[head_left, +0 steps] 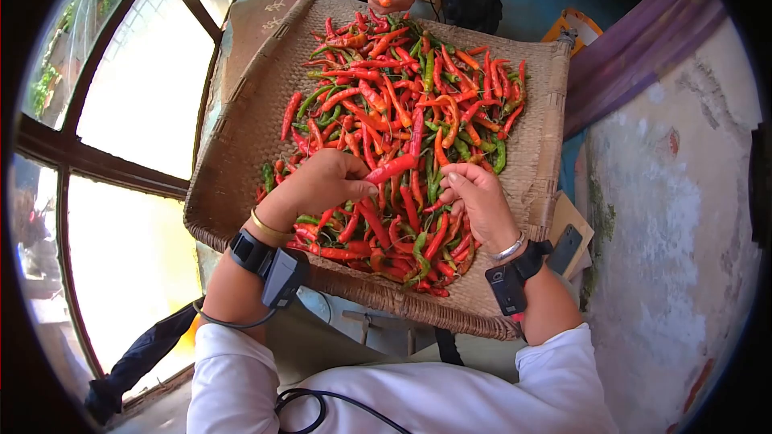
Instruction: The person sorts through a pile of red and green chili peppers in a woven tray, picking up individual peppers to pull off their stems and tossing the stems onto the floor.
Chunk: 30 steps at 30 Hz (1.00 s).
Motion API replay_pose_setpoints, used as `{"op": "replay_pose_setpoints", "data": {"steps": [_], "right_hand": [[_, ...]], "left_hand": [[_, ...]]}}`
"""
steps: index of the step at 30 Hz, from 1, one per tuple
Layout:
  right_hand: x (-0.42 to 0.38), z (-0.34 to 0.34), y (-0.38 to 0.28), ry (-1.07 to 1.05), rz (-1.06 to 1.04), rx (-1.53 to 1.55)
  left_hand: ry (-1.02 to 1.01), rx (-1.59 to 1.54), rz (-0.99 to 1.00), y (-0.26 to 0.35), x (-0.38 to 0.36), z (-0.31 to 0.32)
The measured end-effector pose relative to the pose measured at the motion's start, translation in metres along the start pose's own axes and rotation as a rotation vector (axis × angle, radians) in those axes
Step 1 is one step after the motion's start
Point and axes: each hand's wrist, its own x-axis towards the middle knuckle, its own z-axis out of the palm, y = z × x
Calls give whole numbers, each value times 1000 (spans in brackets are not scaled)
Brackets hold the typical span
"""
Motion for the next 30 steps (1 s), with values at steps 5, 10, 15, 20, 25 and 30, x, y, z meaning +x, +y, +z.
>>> {"op": "replay_pose_setpoints", "data": {"steps": [5,10,15,20,25,30], "right_hand": [[-3,-4,-2,15,-7,60],[-4,1,-1,-148,7,-196],[-4,-1,3,-258,-126,-576],[-15,-16,8,-199,-328,-1553],[-9,-16,11,-418,-273,-1593],[-12,-11,8,-526,-225,-1598]], "left_hand": [[536,-575,156,-15,24,-12],[384,31,176,-13,23,17],[89,454,396,-8,16,65],[-145,644,285,-16,17,74],[-107,709,324,-23,20,77],[-146,709,256,-15,15,74]]}}
